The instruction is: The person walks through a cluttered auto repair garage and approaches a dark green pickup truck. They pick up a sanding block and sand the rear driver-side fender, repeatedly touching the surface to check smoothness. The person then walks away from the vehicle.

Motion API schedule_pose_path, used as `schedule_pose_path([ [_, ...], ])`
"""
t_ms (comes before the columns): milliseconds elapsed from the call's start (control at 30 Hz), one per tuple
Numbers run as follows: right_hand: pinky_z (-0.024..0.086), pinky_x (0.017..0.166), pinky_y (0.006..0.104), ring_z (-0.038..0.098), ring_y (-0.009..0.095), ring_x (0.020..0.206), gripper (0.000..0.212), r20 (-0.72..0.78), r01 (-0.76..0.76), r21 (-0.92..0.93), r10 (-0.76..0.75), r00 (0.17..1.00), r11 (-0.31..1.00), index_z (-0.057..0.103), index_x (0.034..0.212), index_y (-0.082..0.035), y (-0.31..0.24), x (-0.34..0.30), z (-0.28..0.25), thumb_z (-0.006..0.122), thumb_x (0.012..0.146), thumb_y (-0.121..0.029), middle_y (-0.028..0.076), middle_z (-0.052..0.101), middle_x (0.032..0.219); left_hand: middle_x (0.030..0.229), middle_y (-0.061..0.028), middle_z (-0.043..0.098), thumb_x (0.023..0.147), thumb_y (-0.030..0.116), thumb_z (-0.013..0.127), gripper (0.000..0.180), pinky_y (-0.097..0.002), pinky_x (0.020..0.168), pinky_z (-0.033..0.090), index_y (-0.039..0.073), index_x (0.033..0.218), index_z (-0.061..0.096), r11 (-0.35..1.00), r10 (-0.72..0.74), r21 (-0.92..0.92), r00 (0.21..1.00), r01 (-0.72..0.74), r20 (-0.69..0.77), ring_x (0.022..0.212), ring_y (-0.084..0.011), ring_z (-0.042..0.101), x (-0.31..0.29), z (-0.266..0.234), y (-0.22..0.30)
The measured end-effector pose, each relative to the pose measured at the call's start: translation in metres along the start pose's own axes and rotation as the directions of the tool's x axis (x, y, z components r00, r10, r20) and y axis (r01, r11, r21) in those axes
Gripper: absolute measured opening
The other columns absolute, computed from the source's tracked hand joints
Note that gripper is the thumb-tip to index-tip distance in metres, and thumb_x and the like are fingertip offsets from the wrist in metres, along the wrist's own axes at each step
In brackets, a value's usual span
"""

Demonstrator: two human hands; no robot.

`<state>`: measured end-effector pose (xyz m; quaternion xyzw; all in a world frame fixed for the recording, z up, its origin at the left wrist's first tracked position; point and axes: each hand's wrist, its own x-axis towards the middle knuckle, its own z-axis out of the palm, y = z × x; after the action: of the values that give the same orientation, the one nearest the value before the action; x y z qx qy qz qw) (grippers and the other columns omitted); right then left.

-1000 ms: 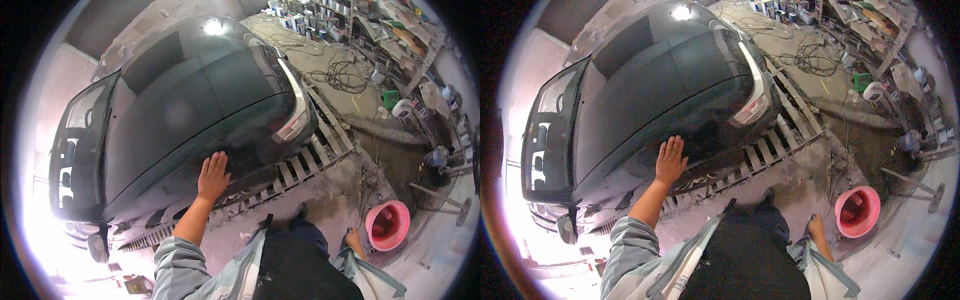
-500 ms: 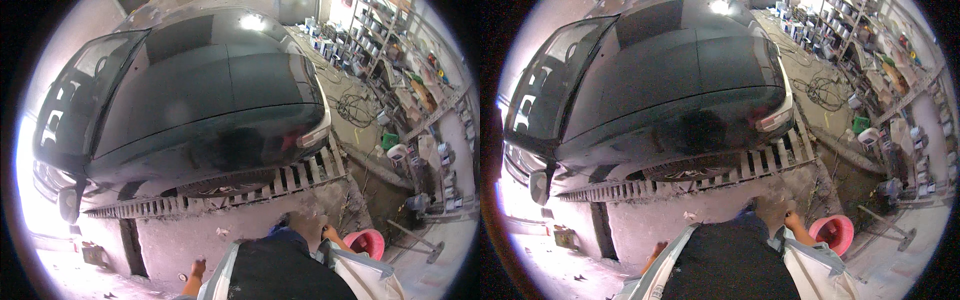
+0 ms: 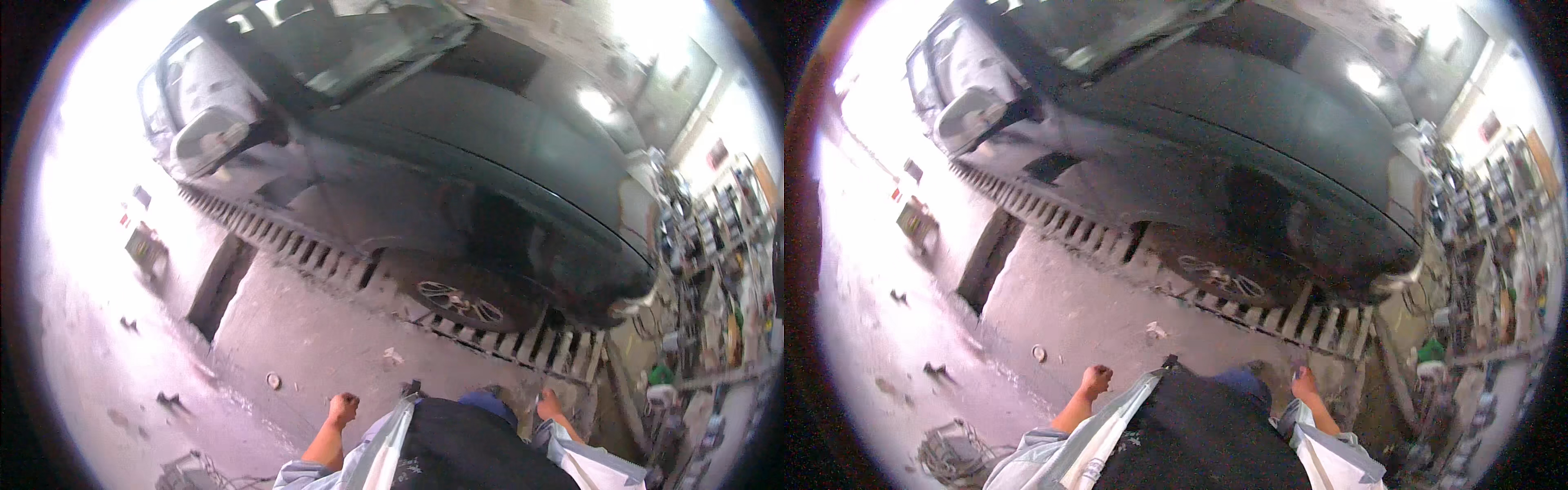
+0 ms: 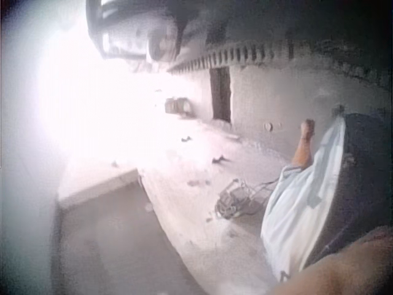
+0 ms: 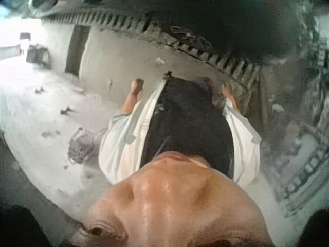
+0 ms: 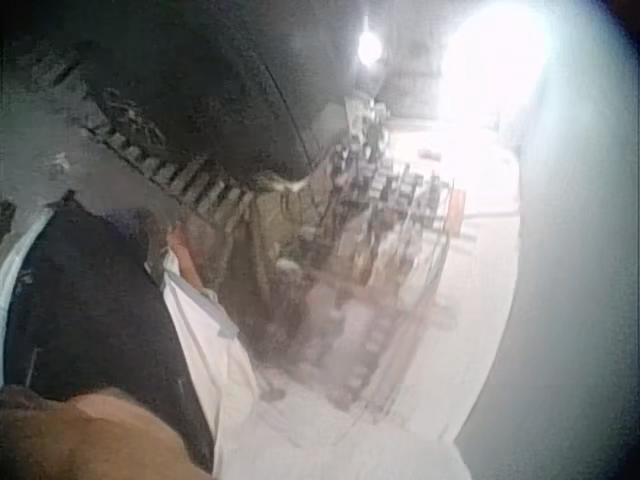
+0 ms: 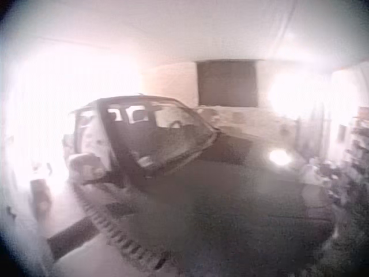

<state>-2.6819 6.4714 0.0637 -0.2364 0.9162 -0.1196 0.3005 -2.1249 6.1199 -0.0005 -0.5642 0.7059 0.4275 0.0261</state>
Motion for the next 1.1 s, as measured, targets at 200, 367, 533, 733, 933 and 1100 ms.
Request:
schedule_pose_path([
  [200,0.048,0.09,0.0472,0.059,0.042,0.107,0.047,0.102,-0.038,-0.153,0.054,0.993,0.988,0.056,0.125,-0.006,-0.022,0.033,0.041,0.059,0.079,-0.016,0.022,0.063,0.114,0.069,-0.0161,0.067,0.083,0.027,0.062,0.029,-0.0364,0.057,0.053,0.0,0.085,0.07,0.856,-0.396,-0.394,0.914,0.335,-0.083,0.057,-0.0236,0.066,-0.046,-0.038,-0.014],
  [367,0.048,0.089,0.0463,0.06,0.04,0.107,0.045,0.182,0.046,-0.214,-0.006,0.983,0.976,0.057,0.124,-0.009,-0.091,0.061,0.044,0.065,0.082,-0.026,0.023,0.063,0.113,0.082,-0.0207,0.07,0.082,0.03,0.062,0.032,-0.0407,0.072,0.054,0.001,0.091,0.072,0.77,-0.619,-0.258,0.781,0.584,-0.08,0.076,-0.0317,0.069,-0.106,-0.019,-0.062],
  [533,0.049,0.089,0.0452,0.061,0.038,0.107,0.044,0.256,0.287,-0.291,-0.215,0.943,0.913,0.057,0.123,-0.008,-0.157,0.106,0.074,0.063,0.083,-0.026,0.02,0.064,0.113,0.107,-0.0244,0.066,0.081,0.029,0.056,0.036,-0.0426,0.089,0.05,0.0,0.096,0.072,0.604,-0.797,-0.159,0.587,0.781,-0.141,0.103,-0.0374,0.064,-0.142,-0.038,-0.017],
  [733,0.05,0.086,0.0462,0.063,0.039,0.102,0.038,0.5,0.479,-0.308,-0.288,0.816,0.822,0.063,0.113,-0.008,-0.284,0.156,0.11,0.064,0.077,-0.02,0.023,0.066,0.106,0.105,-0.0251,0.067,0.085,0.029,0.054,0.037,-0.0458,0.086,0.05,-0.003,0.092,0.071,0.559,-0.824,-0.231,0.505,0.796,-0.256,0.098,-0.0412,0.064,-0.141,-0.063,-0.025],
  [933,0.048,0.088,0.0478,0.06,0.044,0.105,0.056,0.603,0.69,-0.276,-0.439,0.666,0.669,0.053,0.127,-0.005,-0.452,0.138,0.1,0.058,0.072,-0.015,0.028,0.063,0.11,0.09,-0.0265,0.066,0.084,0.02,0.061,0.022,-0.0494,0.078,0.048,-0.002,0.086,0.062,0.626,-0.779,-0.548,0.407,0.555,-0.477,0.086,-0.0432,0.063,-0.122,-0.11,0.008],
  [1100,0.047,0.092,0.0503,0.059,0.045,0.107,0.055,0.632,0.753,-0.375,-0.446,0.634,0.54,0.051,0.132,-0.009,-0.546,0.125,0.126,0.051,0.077,-0.015,0.029,0.062,0.113,0.087,-0.0247,0.065,0.081,0.012,0.061,0.016,-0.0485,0.078,0.049,0.001,0.091,0.056,0.531,-0.838,-0.621,0.248,0.577,-0.487,0.086,-0.0425,0.063,-0.122,-0.083,-0.037],
])
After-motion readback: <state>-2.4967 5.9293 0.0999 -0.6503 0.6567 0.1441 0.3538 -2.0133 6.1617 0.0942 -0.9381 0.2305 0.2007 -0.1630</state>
